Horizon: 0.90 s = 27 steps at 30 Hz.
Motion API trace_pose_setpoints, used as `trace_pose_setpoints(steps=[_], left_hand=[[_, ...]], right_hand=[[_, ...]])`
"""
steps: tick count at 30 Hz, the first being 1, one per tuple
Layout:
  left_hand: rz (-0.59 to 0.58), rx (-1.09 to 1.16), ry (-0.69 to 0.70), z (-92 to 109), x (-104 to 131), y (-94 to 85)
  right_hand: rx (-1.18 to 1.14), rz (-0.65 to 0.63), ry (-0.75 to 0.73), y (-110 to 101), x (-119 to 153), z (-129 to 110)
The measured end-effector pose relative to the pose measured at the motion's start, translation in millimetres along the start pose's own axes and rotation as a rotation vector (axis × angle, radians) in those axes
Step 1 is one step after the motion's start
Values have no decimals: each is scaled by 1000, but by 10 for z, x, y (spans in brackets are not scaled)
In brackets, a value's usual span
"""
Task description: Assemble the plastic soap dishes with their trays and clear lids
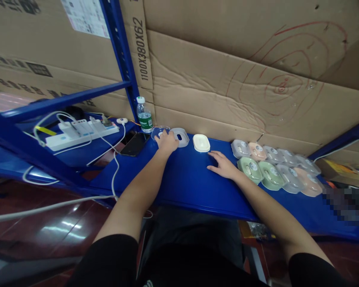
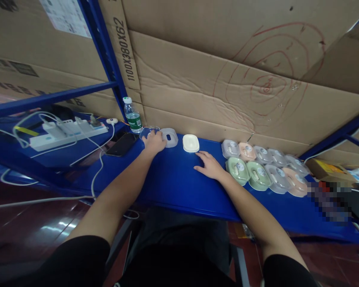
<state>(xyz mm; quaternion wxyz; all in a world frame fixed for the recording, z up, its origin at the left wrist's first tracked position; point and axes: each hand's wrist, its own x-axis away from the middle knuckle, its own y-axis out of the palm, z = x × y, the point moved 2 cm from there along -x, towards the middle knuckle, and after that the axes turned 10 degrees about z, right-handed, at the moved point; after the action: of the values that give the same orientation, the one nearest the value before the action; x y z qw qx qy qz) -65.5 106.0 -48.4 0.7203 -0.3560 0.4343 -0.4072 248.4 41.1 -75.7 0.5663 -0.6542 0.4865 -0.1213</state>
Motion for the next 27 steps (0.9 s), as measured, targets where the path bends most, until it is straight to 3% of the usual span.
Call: trace_pose_setpoints(steps=[3,8,15,19,23,27], left_hand=[[-73,5,15,-35,-33,9],[-47,2,90,-59,-56,41],[-51,40,119,-41,-79,87],[-44,44,125,-33,-71,94],[-55,25,148,-19,-61,117],[-25,25,152,12,-54,138]], right_hand=[[88,-71,32,27,-172,-74],[165,-75,72,140,-423,-95],[39,-26,-36,259,-437,42],[54,-22,-26,227,-414,-24],[134,-9,-3,-18,-349,-138],[239,120,104,-570,-144,5]])
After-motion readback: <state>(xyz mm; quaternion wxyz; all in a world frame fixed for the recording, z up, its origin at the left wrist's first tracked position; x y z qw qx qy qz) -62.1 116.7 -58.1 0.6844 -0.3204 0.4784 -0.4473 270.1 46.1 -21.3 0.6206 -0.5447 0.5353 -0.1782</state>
